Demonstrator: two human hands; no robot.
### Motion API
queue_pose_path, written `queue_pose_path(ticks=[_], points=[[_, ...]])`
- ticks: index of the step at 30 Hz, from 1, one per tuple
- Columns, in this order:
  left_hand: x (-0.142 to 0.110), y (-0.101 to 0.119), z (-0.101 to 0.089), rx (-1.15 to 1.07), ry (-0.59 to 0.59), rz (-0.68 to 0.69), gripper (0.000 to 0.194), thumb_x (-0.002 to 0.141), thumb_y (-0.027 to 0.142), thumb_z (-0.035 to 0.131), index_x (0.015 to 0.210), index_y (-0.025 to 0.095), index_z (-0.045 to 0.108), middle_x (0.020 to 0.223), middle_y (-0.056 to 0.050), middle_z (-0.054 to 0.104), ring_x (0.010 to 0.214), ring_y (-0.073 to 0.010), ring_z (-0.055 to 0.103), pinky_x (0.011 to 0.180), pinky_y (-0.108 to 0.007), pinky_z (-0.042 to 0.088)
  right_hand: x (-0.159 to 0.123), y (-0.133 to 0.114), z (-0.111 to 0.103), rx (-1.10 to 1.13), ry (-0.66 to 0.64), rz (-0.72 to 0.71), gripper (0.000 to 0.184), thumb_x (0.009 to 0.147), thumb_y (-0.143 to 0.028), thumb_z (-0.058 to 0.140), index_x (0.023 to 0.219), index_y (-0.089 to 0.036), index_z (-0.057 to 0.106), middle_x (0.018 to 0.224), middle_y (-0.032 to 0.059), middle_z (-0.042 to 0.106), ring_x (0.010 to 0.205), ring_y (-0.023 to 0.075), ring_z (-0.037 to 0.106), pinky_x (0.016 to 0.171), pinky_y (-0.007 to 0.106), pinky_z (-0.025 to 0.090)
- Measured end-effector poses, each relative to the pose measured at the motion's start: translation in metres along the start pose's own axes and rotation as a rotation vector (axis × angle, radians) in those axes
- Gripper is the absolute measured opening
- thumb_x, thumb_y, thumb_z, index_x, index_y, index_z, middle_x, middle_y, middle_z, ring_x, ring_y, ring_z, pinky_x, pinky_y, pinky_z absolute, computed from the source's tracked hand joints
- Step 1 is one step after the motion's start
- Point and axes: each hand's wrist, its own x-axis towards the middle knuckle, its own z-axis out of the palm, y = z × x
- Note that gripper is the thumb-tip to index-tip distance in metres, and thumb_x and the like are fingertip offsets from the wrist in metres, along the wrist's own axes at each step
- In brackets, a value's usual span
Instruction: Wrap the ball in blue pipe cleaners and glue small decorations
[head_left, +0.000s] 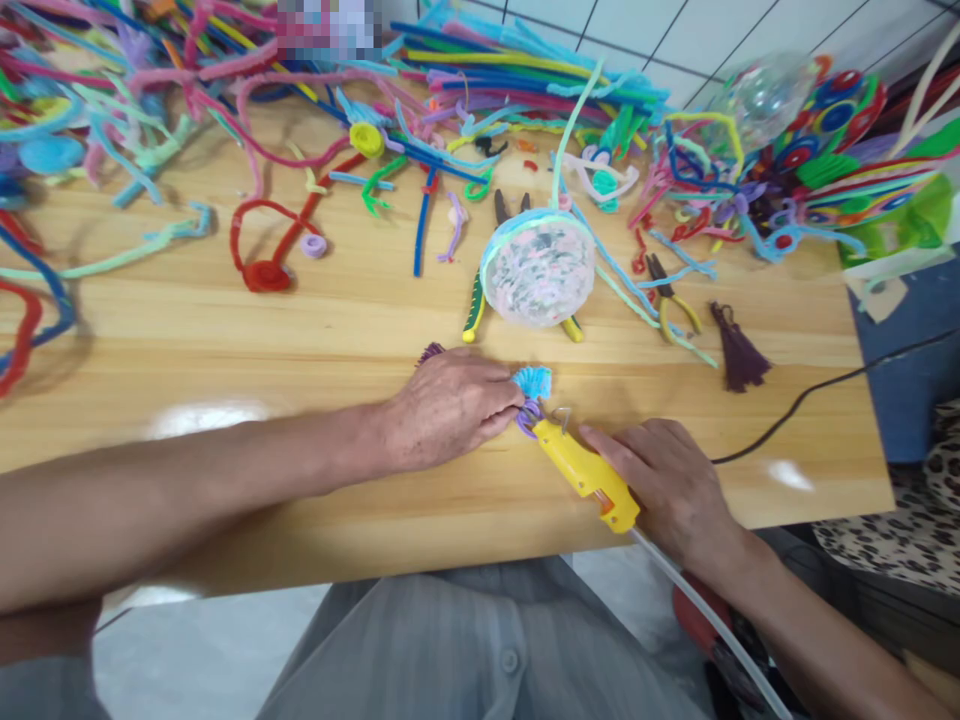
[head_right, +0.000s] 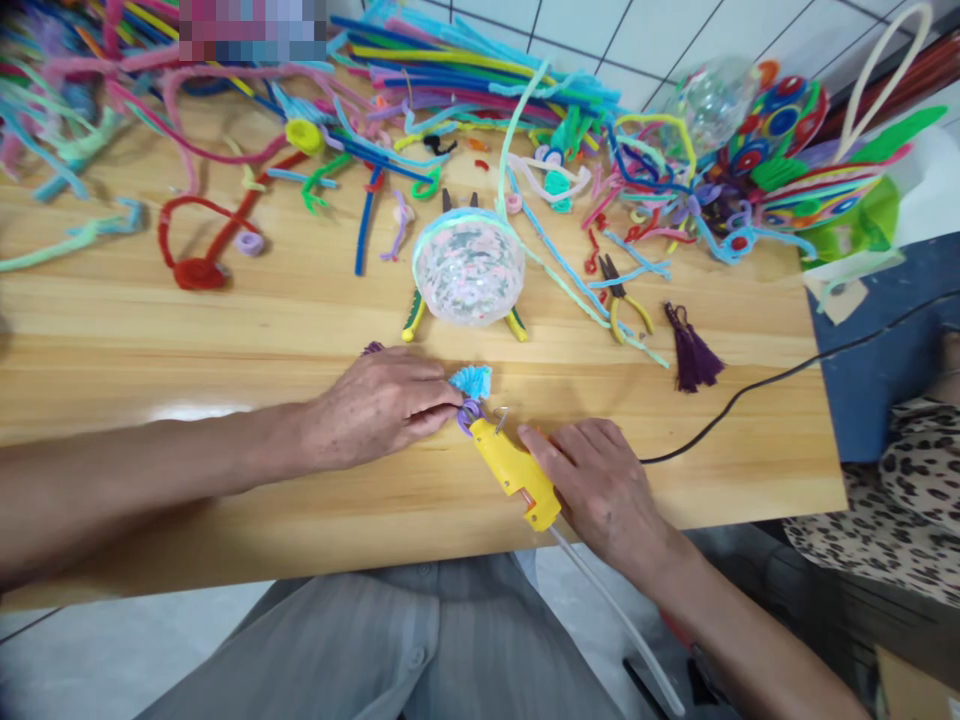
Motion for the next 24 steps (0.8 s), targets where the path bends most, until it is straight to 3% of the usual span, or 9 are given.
queue_pose_path(ticks=[12, 17, 24], points=[[0.0005, 0.0005, 0.0021, -0.043, 0.048, -0.013, 0.014, 0.101, 0.025, 0.061, 0.093, 0.019, 0.072, 0.081, -0.001, 0.073, 0.073, -0.0180, 0.066, 0.071, -0.032, 0.044, -0.0016, 0.0030, 0.0010, 0.061, 0.002, 0.015, 0.036, 0.105, -0.009, 0.047, 0.139, -0.016, 0.056, 0.091, 0.0054, 0.067, 0.081, 0.0208, 0.061, 0.074, 0.035, 0.042], [0.0006, 0.0002, 0.0022, -0.062, 0.057, -0.019, 0.008, 0.099, 0.021, 0.063, 0.094, 0.019, 0.069, 0.083, -0.001, 0.073, 0.075, -0.0175, 0.067, 0.071, -0.031, 0.044, -0.0022, 0.0076, 0.0044, 0.143, 0.003, 0.030, 0.033, 0.110, -0.018, 0.044, 0.140, -0.020, 0.056, 0.087, 0.0038, 0.066, 0.075, 0.0196, 0.061, 0.069, 0.034, 0.044], [0.0004, 0.0000, 0.0034, -0.080, 0.075, -0.034, 0.003, 0.098, 0.018, 0.061, 0.095, 0.018, 0.061, 0.084, -0.001, 0.072, 0.076, -0.0175, 0.066, 0.070, -0.030, 0.045, 0.0024, 0.0024, 0.0014, 0.059, -0.011, 0.014, 0.030, 0.111, -0.016, 0.040, 0.137, -0.017, 0.055, 0.090, 0.0051, 0.067, 0.078, 0.0209, 0.060, 0.072, 0.035, 0.044]])
